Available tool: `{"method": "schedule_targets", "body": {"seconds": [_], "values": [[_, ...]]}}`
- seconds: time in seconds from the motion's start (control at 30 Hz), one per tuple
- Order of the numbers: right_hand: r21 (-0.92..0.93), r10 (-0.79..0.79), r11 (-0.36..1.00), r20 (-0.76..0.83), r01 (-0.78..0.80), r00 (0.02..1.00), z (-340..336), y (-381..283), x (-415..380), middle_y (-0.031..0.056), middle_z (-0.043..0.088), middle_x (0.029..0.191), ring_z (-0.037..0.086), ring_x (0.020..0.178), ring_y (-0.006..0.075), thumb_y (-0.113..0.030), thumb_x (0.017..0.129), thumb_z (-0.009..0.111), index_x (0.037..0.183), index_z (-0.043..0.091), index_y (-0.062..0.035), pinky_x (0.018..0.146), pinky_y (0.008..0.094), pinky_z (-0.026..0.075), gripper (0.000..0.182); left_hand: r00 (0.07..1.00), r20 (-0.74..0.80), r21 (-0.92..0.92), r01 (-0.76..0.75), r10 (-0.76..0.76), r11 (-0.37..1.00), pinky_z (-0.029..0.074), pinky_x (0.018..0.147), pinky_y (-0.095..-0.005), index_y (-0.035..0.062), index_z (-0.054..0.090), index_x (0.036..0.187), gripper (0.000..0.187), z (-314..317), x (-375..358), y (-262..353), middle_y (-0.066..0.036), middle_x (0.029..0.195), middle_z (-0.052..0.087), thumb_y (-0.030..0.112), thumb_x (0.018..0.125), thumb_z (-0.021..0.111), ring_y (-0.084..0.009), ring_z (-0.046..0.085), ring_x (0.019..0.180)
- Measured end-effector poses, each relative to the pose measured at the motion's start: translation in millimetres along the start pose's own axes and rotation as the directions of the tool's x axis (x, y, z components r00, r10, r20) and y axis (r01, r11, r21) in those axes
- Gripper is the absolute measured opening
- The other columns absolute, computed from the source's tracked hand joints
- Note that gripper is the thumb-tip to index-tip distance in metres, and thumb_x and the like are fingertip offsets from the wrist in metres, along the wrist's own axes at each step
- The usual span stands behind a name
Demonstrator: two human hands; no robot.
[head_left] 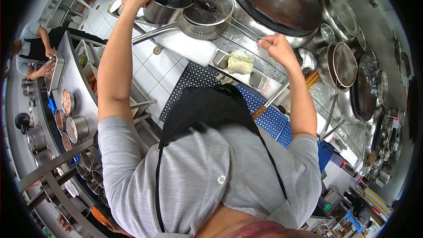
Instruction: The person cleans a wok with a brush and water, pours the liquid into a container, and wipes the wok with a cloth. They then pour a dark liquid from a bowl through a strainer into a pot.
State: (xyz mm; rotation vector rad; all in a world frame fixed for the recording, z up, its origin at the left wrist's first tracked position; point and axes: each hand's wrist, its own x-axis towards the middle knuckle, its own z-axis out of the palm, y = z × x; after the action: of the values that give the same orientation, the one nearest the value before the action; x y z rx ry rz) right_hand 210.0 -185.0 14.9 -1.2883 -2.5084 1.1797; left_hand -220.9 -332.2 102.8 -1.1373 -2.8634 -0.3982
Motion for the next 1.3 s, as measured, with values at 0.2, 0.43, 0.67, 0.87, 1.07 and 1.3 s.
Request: {"method": "schedule_targets", "body": {"seconds": [0.2,0.43,0.67,0.87,1.07,1.3], "values": [[-0.013,0.034,0.999,0.027,-0.034,0.999,-2.6,-3.1,-0.6,0.0208,0.074,0.086,0.072,0.084,0.0280,-0.034,0.086,0.072,0.105,0.077,-0.0026,0.081,0.0392,0.052,0.037,1.000,0.023,0.006,0.005,-0.005,1.000,0.055,0.069,-0.0370,0.0035,0.070,0.059,0.028,-3.8,-3.1,4.0,-0.013,0.055,0.066,0.023,0.074,0.057,-0.0259,0.070,0.060],[-0.021,0.025,0.999,0.037,-0.025,0.999,-2.8,-4.1,0.3,0.0216,0.074,0.085,0.072,0.084,0.0280,-0.034,0.086,0.072,0.105,0.076,-0.0016,0.081,0.0389,0.052,0.037,0.999,0.034,0.019,-0.011,0.010,1.000,0.055,0.067,-0.0353,0.0034,0.070,0.056,0.028,-10.2,-8.1,9.0,-0.012,0.051,0.064,0.022,0.073,0.056,-0.0250,0.069,0.058],[-0.021,0.033,0.999,0.035,-0.032,0.999,-1.7,-3.7,0.4,0.0217,0.073,0.085,0.072,0.085,0.0284,-0.034,0.085,0.072,0.106,0.076,-0.0014,0.081,0.0390,0.052,0.038,0.969,-0.242,-0.164,0.017,-0.057,0.986,0.058,0.071,-0.0473,-0.0121,0.070,0.080,0.019,-30.0,-37.6,42.0,-0.032,0.081,0.069,0.005,0.072,0.066,-0.0422,0.072,0.080],[-0.023,0.023,1.000,0.034,-0.022,0.999,-1.9,-1.7,1.8,0.0221,0.073,0.085,0.072,0.084,0.0287,-0.034,0.085,0.072,0.105,0.076,-0.0015,0.081,0.0389,0.052,0.038,0.983,-0.167,-0.123,0.050,-0.070,0.991,0.057,0.078,-0.0465,-0.0095,0.072,0.085,0.022,-36.0,-40.1,47.0,-0.032,0.087,0.069,0.006,0.070,0.066,-0.0421,0.072,0.087],[0.029,-0.096,0.995,-0.011,0.096,0.995,3.5,7.2,4.1,-0.0039,0.043,0.050,0.037,0.045,0.0058,-0.028,0.092,0.069,0.089,0.075,-0.0012,0.046,0.0301,0.029,0.028,0.980,-0.190,-0.086,0.039,-0.055,0.996,0.057,0.079,-0.0462,-0.0090,0.073,0.086,0.023,-27.7,-31.6,41.0,-0.032,0.089,0.069,0.006,0.069,0.065,-0.0420,0.071,0.088],[-0.014,-0.012,1.000,0.012,0.012,1.000,-0.9,0.4,3.2,0.0150,0.064,0.076,0.062,0.075,0.0226,-0.034,0.087,0.071,0.102,0.076,-0.0019,0.072,0.0367,0.046,0.036,0.979,-0.204,-0.051,-0.011,0.001,0.999,0.057,0.081,-0.0469,-0.0092,0.072,0.086,0.024,-30.1,-32.4,43.0,-0.032,0.092,0.069,0.006,0.070,0.063,-0.0430,0.071,0.090]]}}
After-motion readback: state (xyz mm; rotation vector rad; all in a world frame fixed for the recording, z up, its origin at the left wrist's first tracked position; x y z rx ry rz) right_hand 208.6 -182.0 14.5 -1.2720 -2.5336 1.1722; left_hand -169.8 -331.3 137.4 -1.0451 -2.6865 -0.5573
